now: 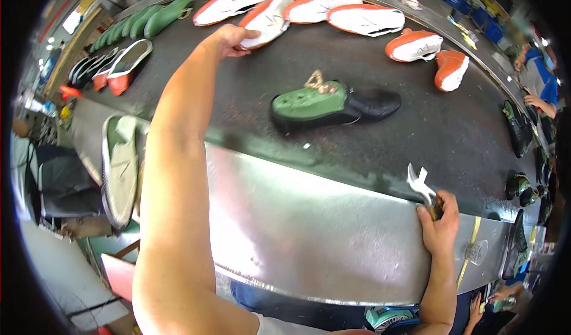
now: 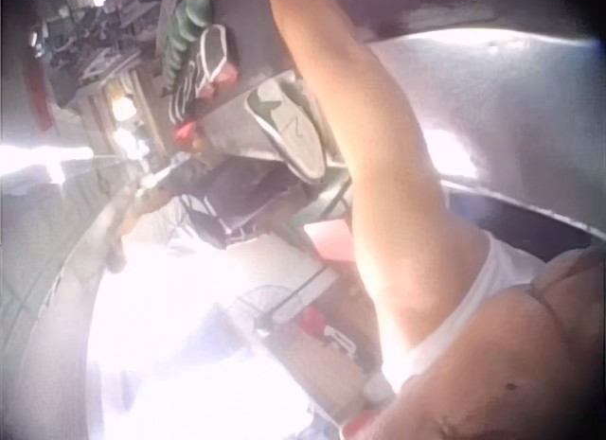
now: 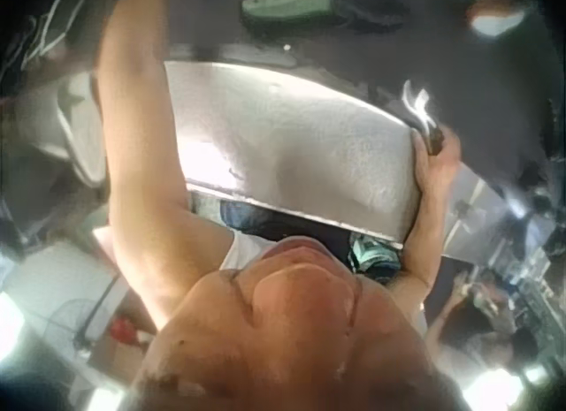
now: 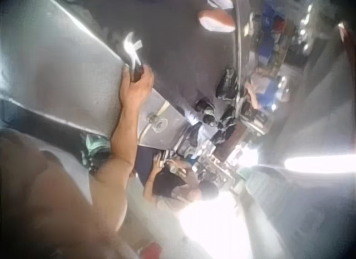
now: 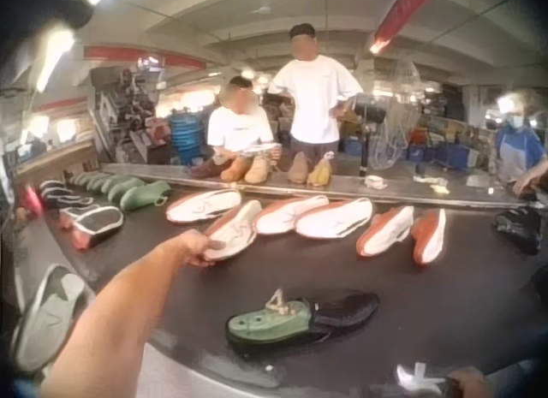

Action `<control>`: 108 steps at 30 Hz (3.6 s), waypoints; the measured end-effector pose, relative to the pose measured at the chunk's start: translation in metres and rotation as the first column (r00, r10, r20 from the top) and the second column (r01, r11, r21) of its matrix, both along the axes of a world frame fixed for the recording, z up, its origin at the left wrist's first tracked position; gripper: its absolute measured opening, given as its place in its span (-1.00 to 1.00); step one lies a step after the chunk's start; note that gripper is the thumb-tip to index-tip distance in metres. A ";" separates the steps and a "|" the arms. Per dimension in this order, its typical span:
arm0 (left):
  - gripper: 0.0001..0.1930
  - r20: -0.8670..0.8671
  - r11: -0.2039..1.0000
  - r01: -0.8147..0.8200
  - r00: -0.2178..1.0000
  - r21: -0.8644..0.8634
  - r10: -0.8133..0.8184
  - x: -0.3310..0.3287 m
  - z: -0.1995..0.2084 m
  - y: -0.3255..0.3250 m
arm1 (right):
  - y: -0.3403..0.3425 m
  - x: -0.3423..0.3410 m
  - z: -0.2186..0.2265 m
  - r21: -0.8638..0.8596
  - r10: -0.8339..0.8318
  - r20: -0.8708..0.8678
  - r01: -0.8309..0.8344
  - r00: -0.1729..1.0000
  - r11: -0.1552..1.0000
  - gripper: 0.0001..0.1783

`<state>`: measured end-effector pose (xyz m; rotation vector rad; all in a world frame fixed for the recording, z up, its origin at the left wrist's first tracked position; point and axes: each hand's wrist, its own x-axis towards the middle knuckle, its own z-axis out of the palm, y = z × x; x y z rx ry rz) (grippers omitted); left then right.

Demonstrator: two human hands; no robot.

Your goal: Manually assembling and hammering shoe uppers onto lasts at a production line.

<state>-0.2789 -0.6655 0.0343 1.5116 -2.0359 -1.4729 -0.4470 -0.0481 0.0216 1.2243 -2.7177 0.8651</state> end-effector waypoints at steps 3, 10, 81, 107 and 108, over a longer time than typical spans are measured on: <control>-0.58 -0.180 0.999 -0.020 0.983 0.036 0.026 0.051 0.017 0.056 | -0.006 0.004 0.008 -0.001 0.030 0.036 -0.030 0.999 1.000 -0.49; -0.59 -0.637 0.977 -0.209 0.759 -0.045 0.133 0.200 0.047 0.319 | 0.002 -0.006 -0.008 -0.108 0.155 -0.224 -0.182 0.962 0.977 -0.48; -0.34 -0.658 0.660 0.751 0.485 -0.025 -0.576 0.267 -0.048 0.668 | 0.299 0.323 0.031 -0.168 0.174 0.984 -0.118 0.046 0.979 -0.62; -0.46 -0.644 0.733 0.681 0.556 -0.011 -0.526 0.259 -0.063 0.666 | 0.289 0.311 -0.011 -0.080 0.322 0.721 -0.388 0.613 0.918 -0.73; -0.46 -0.642 0.735 0.678 0.558 -0.011 -0.525 0.259 -0.065 0.664 | 0.288 0.313 -0.024 -0.073 0.354 0.559 -0.381 0.750 0.922 -0.73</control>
